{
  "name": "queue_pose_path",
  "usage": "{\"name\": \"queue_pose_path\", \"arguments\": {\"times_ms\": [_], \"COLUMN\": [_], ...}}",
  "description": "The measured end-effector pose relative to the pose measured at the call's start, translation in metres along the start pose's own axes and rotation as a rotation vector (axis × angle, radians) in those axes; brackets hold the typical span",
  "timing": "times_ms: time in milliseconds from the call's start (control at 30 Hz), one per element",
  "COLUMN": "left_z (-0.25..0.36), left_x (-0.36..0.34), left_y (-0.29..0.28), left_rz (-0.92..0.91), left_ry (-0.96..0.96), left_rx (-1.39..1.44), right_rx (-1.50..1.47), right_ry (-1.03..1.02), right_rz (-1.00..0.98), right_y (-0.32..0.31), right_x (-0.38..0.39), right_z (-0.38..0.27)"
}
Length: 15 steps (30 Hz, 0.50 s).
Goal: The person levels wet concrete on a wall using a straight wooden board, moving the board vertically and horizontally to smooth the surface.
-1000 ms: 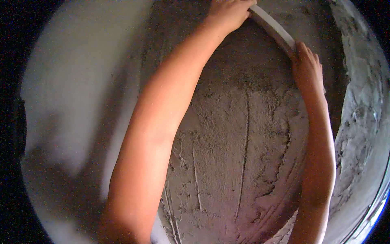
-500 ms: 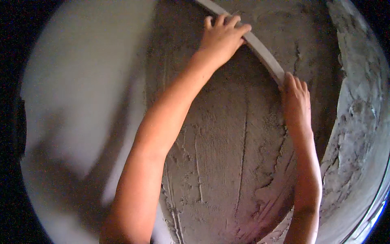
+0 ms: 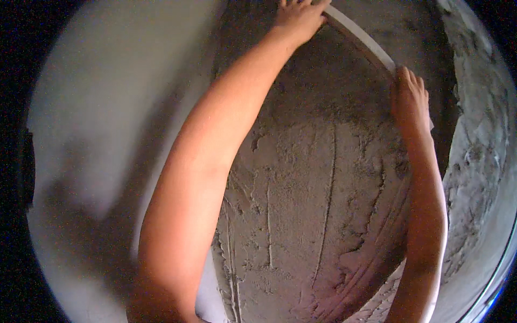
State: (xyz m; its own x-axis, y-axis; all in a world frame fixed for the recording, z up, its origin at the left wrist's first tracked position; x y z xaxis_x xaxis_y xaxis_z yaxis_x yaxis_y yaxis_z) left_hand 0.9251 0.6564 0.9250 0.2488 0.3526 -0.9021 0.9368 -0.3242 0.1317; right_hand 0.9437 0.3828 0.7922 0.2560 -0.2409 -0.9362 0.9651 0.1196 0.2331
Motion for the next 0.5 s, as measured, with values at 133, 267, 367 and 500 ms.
{"name": "queue_pose_path", "arguments": {"times_ms": [133,267,367,500], "left_z": [-0.023,-0.046,-0.051,-0.052], "left_x": [-0.005,0.002,0.012,0.04], "left_y": [-0.011,-0.017,-0.033,-0.037], "left_rz": [-0.22,-0.265,-0.324,-0.317], "left_ry": [-0.159,-0.122,-0.137,-0.163], "left_rx": [-0.024,-0.112,-0.108,-0.072], "right_rx": [0.049,0.009,-0.035,-0.079], "right_ry": [0.025,0.019,-0.027,-0.061], "right_rz": [-0.078,-0.13,-0.078,-0.097], "right_y": [0.02,0.011,0.003,-0.006], "right_x": [0.003,0.013,0.021,0.033], "right_z": [0.003,-0.024,-0.041,-0.051]}}
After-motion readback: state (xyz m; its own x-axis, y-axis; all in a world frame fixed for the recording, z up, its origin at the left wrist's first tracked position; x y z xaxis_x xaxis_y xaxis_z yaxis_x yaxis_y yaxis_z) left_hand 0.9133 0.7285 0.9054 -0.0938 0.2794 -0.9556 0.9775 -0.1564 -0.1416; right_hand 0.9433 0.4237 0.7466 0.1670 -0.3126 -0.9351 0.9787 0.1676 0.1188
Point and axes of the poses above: each hand's wrist, its own x-axis away from the middle knuckle, its own y-axis out of the palm, z = x × y, the point moved 1 cm from there along -x, towards the middle knuckle, and after that the axes turned 10 degrees about x, right-handed, at the moved point
